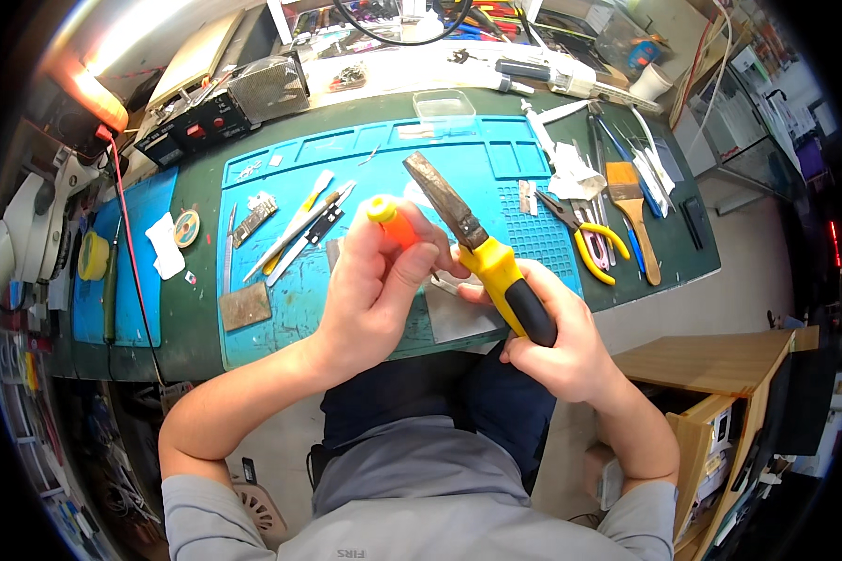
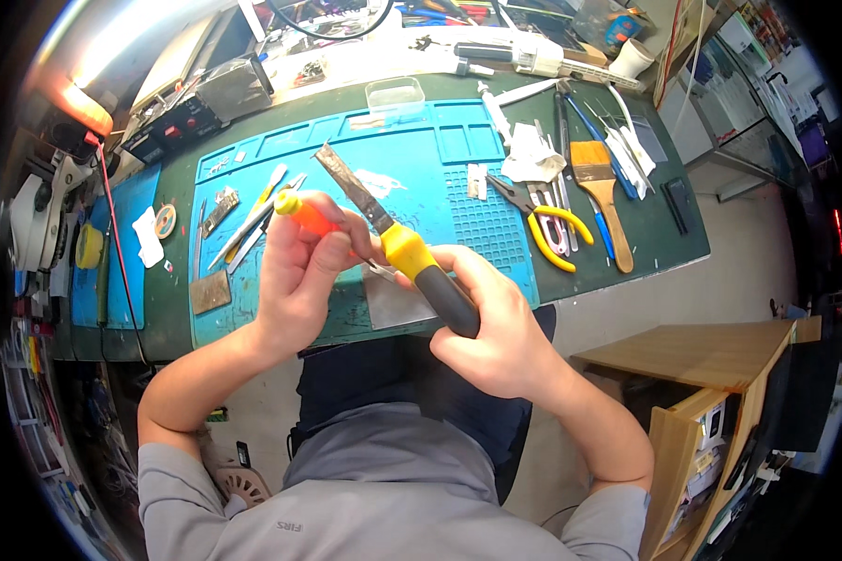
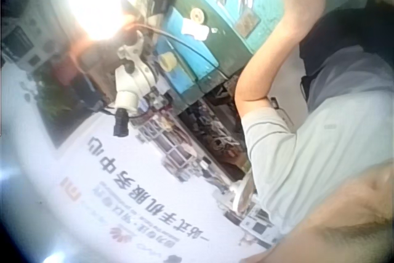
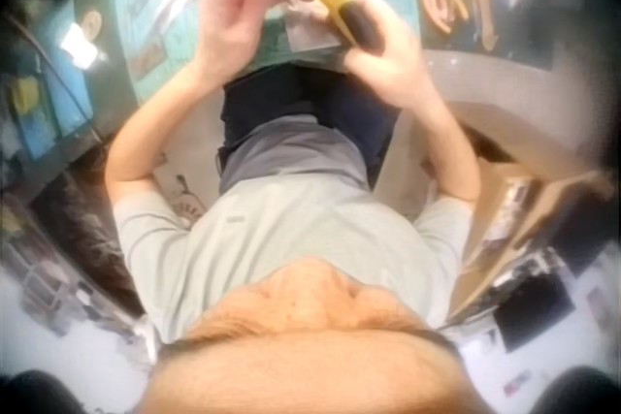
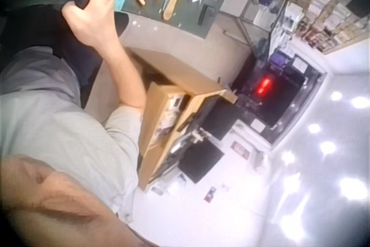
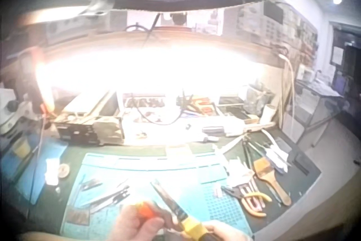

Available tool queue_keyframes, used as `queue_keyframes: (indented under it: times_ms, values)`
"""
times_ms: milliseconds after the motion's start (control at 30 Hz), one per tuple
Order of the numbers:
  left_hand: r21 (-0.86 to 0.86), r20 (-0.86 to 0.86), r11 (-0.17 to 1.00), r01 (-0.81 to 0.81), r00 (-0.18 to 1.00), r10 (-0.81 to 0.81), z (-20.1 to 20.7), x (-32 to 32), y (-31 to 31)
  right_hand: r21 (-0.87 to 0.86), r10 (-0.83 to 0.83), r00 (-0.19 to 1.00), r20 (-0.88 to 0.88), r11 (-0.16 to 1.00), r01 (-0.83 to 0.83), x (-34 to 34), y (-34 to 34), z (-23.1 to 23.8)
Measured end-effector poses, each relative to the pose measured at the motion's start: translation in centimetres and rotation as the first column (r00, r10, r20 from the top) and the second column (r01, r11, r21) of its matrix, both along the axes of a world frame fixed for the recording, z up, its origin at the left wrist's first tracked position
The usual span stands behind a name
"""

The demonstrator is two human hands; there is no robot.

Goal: The person works at a cluttered electronics workbench, using pliers and a utility knife to manipulate small components and wires. They adjust the overhead light, cut a wire, and handle a small orange cylindrical object.

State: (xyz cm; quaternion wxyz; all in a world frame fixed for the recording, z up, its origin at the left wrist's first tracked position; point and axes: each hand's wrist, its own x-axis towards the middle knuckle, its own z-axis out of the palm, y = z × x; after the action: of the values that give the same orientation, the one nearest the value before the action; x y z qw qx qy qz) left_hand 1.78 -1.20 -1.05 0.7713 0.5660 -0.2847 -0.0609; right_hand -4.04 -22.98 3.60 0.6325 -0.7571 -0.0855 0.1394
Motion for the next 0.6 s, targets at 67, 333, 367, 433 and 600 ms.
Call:
queue_keyframes:
  times_ms: [67,333,367,433,600]
  values:
    - [0.018,-0.006,1.000,-0.006,1.000,0.006,0.03,-0.04,-0.10,-0.030,0.012,0.998,0.054,0.999,-0.010,0.00,-0.14,-0.41]
    - [0.052,-0.023,0.998,-0.017,1.000,0.018,0.21,-0.18,-0.29,-0.056,0.008,0.998,0.070,0.998,-0.004,-0.01,-0.24,-0.66]
    - [0.059,-0.021,0.998,-0.018,1.000,0.019,0.27,-0.22,-0.30,-0.061,0.010,0.997,0.079,0.998,-0.005,-0.01,-0.29,-0.75]
    - [0.074,-0.019,0.997,-0.021,1.000,0.022,0.39,-0.26,-0.28,-0.093,0.021,0.997,0.076,0.996,-0.014,0.01,-0.36,-0.68]
    - [0.072,-0.002,0.997,-0.014,1.000,0.014,0.34,-0.24,-0.29,-0.117,0.024,0.996,0.086,0.993,-0.013,-0.05,-0.38,-0.66]
